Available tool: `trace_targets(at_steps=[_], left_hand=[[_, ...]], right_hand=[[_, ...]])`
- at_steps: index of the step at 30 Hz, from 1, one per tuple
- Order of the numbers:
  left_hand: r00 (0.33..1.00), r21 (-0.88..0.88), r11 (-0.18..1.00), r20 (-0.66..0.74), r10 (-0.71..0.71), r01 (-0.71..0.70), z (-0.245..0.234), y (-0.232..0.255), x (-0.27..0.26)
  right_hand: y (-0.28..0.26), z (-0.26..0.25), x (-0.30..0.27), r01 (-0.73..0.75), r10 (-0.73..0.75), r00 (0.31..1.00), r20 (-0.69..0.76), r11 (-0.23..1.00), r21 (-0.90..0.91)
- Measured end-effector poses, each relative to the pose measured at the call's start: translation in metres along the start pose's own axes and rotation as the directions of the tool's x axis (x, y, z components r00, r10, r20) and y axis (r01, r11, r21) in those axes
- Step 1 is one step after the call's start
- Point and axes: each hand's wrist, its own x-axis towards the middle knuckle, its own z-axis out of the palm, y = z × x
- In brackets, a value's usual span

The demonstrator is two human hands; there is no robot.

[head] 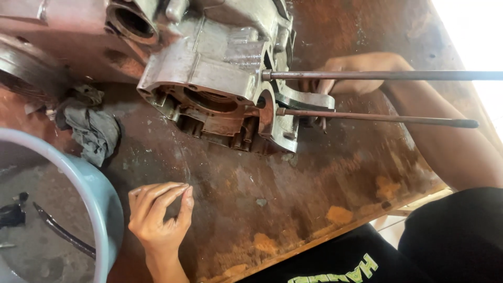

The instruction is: The person cleans a disassembled engine block on a wooden table using a brush and a liquid solution. They scrub various parts of the engine, including the cylinder area and internal components, while occasionally dipping the brush into a container of liquid.

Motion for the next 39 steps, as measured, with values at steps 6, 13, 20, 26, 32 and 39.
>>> trace_targets(at_steps=[6, 13, 20, 26, 32, 39], left_hand=[[1.000, -0.010, 1.000, 0.006, 0.010, -0.009, 0.000, -0.001, 0.001], [1.000, 0.009, 1.000, -0.010, 0.018, -0.018, -0.004, 0.001, 0.000], [0.999, 0.013, 0.999, -0.003, 0.036, -0.036, -0.006, 0.014, -0.003], [0.993, -0.005, 0.993, -0.002, 0.117, -0.117, -0.013, 0.032, -0.005], [0.967, -0.011, 0.967, 0.002, 0.256, -0.256, -0.024, 0.064, -0.006], [0.931, -0.049, 0.929, -0.003, 0.366, -0.366, -0.044, 0.109, -0.013]], right_hand=[[-0.016, -0.001, 0.011, 0.062, -0.089, 0.988, 0.129, 0.978, 0.201], [-0.115, -0.033, -0.015, 0.047, -0.077, 0.987, -0.143, 0.978, -0.202], [-0.102, 0.002, -0.093, -0.463, 0.145, 0.788, -0.599, 0.780, -0.421], [-0.143, 0.061, -0.100, -0.540, 0.066, 0.686, -0.724, 0.713, -0.447], [-0.193, 0.096, -0.092, -0.520, -0.052, 0.604, -0.796, 0.730, -0.442], [-0.199, 0.121, -0.086, -0.418, 0.258, 0.439, -0.861, 0.907, 0.059]])
